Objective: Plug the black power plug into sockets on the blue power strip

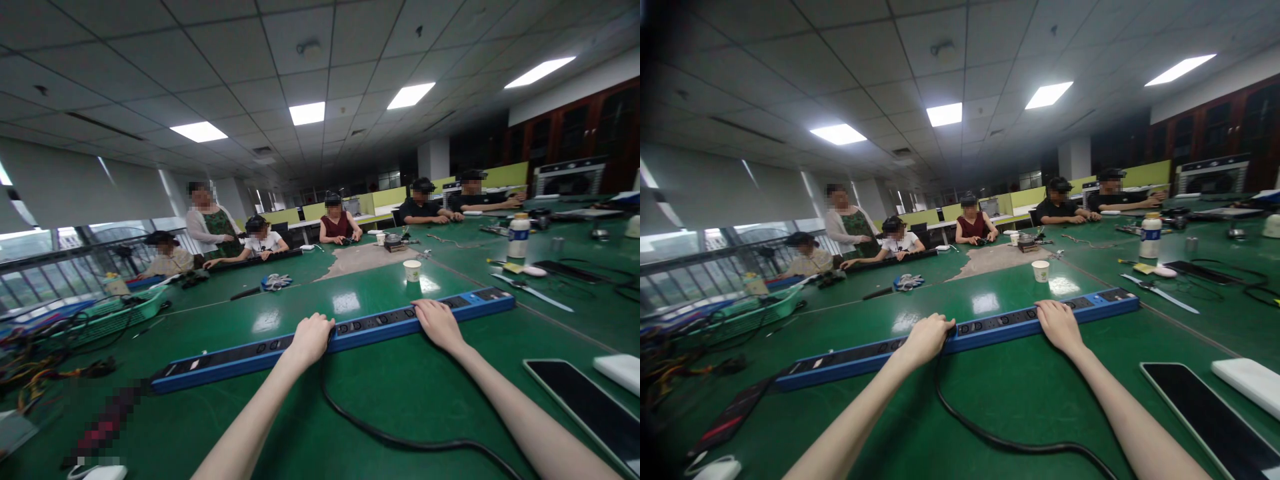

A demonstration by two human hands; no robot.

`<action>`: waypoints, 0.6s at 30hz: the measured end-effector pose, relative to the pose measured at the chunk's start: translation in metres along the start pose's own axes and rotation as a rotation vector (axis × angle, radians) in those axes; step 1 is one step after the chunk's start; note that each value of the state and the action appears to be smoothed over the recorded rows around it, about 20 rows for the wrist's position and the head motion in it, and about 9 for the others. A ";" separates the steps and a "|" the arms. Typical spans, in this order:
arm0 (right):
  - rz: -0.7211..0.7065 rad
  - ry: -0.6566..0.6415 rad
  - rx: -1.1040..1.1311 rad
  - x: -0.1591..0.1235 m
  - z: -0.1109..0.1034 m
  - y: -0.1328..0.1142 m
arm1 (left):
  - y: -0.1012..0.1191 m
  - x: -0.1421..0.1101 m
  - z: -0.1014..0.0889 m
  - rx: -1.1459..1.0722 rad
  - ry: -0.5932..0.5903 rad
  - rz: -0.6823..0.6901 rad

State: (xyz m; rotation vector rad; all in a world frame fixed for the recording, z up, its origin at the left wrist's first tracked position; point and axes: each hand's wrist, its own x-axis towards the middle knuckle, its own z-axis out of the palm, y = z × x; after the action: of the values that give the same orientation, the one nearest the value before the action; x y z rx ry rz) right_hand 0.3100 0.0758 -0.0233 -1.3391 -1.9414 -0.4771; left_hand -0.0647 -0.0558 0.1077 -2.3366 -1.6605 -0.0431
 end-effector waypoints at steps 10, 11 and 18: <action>-0.014 0.007 -0.012 0.000 -0.002 0.000 | 0.001 -0.002 0.009 -0.026 0.008 -0.065; -0.014 0.009 -0.011 -0.001 -0.001 0.000 | 0.001 -0.001 0.009 -0.028 -0.003 -0.077; -0.025 0.013 -0.006 -0.001 0.005 0.004 | -0.003 -0.006 0.006 -0.082 -0.035 -0.069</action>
State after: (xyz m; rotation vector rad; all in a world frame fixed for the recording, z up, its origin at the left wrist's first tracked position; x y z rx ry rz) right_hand 0.3121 0.0797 -0.0275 -1.3143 -1.9496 -0.5027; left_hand -0.0706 -0.0586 0.1011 -2.3511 -1.7877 -0.0864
